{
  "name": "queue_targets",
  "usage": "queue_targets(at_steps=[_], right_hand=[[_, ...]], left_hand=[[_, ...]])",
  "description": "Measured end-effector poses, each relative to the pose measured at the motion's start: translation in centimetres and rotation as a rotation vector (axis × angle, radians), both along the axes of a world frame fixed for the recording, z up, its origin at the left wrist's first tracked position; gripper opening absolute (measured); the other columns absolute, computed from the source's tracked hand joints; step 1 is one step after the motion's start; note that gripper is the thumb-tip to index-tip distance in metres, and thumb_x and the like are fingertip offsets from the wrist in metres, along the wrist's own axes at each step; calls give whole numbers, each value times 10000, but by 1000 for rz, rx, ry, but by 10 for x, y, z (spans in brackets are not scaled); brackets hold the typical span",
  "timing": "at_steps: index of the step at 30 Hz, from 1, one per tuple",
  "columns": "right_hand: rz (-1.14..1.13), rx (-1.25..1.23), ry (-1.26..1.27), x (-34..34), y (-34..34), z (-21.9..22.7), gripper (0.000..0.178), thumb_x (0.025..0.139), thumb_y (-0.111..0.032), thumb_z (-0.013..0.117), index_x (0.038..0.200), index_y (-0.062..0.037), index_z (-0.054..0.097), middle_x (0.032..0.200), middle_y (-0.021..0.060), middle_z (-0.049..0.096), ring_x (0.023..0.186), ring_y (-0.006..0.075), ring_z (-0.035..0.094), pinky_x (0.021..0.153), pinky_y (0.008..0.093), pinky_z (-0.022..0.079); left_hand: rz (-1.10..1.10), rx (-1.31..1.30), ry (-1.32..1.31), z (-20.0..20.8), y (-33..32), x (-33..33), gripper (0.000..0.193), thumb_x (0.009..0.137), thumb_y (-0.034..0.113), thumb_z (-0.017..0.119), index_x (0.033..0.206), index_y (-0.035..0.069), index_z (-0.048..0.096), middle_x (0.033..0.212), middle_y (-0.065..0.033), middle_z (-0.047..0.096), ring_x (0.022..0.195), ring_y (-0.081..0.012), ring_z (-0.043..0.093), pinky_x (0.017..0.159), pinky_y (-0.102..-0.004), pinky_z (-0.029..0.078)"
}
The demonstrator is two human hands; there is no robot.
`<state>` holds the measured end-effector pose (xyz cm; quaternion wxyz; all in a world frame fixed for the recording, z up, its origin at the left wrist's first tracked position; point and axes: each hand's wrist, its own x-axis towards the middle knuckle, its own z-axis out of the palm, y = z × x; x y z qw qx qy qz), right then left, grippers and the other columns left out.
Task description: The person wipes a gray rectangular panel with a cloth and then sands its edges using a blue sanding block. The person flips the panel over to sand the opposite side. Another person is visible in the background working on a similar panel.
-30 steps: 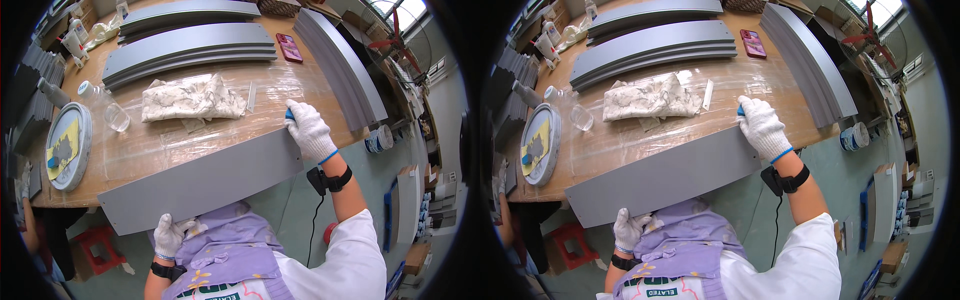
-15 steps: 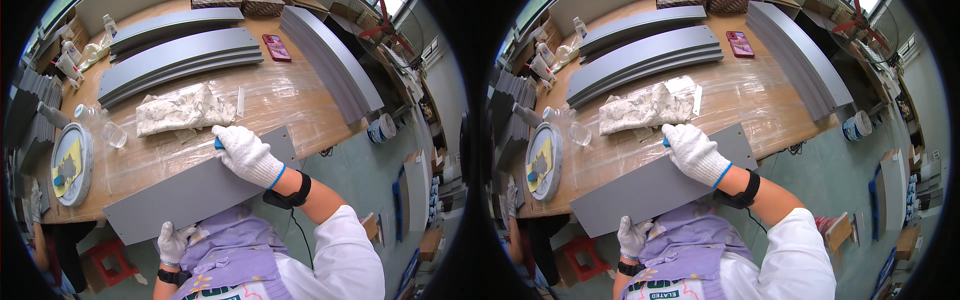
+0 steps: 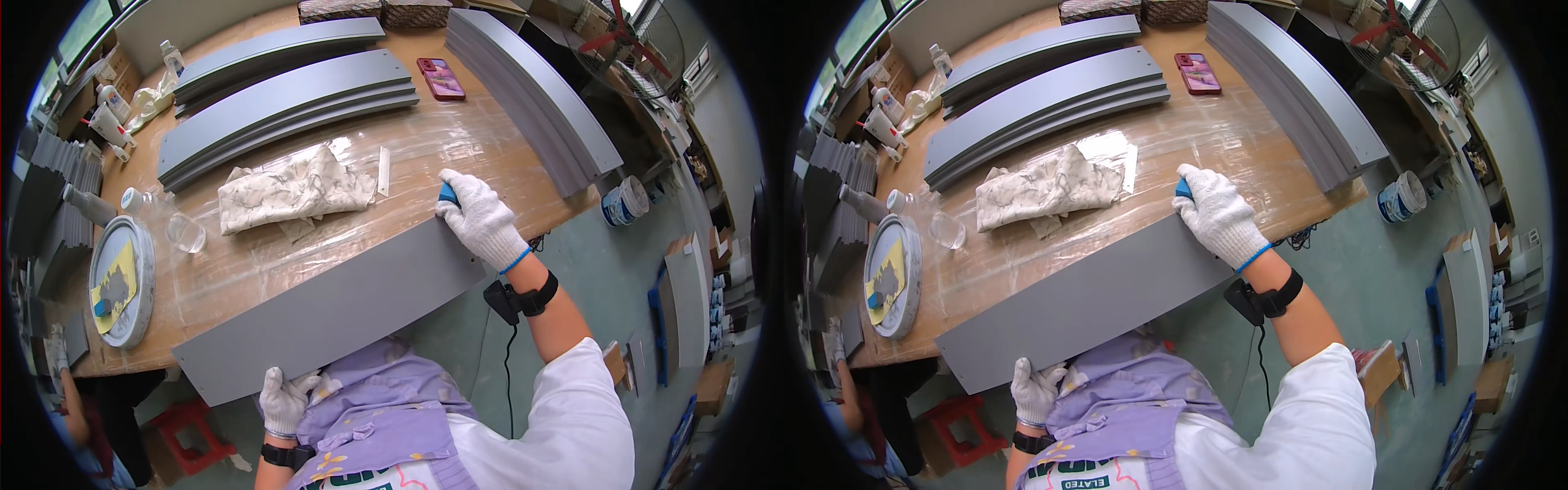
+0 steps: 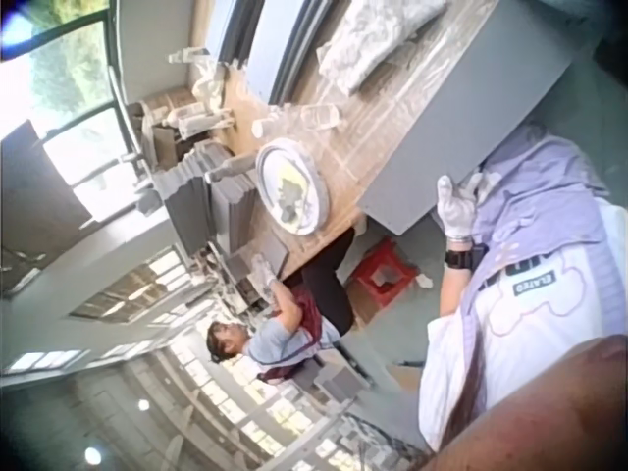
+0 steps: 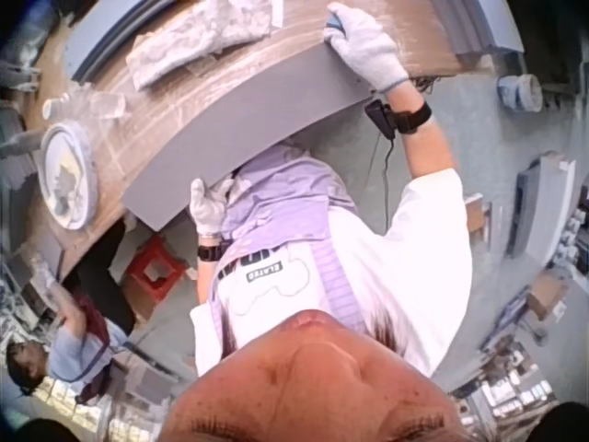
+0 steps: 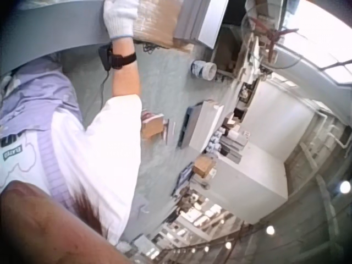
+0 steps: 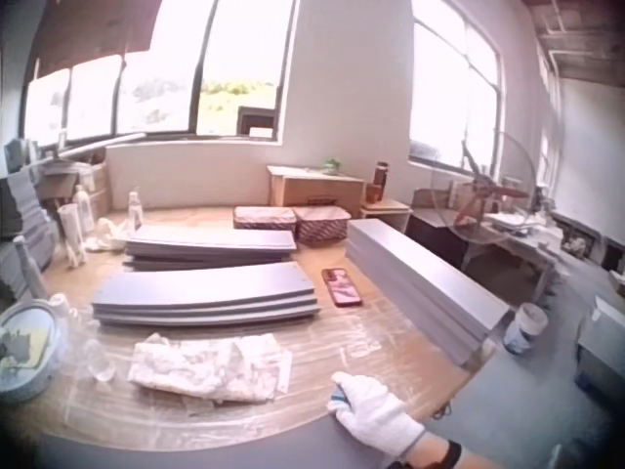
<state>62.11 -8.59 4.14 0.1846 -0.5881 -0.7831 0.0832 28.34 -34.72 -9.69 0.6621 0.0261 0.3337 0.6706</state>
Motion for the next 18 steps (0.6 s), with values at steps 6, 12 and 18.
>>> queue_targets(at_steps=[6,12,18], right_hand=[[-303,-25,221,37,12,-17,496,899,-276,660,1343,-98,527,1207,199,627,1129,372,600,954,461,491],[-270,-134,264,48,-7,-31,493,903,-314,639,1336,-102,540,1184,204,641,1116,369,613,961,459,484],[-286,-130,563,53,3,-46,498,893,-300,649,1324,-72,551,1194,199,642,1101,348,622,958,425,489]], left_hand=[[3,-22,20,0,0,-1,369,1035,299,478,1257,10,538,1220,-257,620,1041,-457,657,785,-501,635],[23,-44,-13,-1,0,0,342,1022,272,499,1266,34,529,1201,-230,639,1014,-449,672,769,-529,623],[3,-39,19,2,3,1,356,1015,289,515,1255,27,539,1187,-241,644,993,-446,679,757,-519,628]])
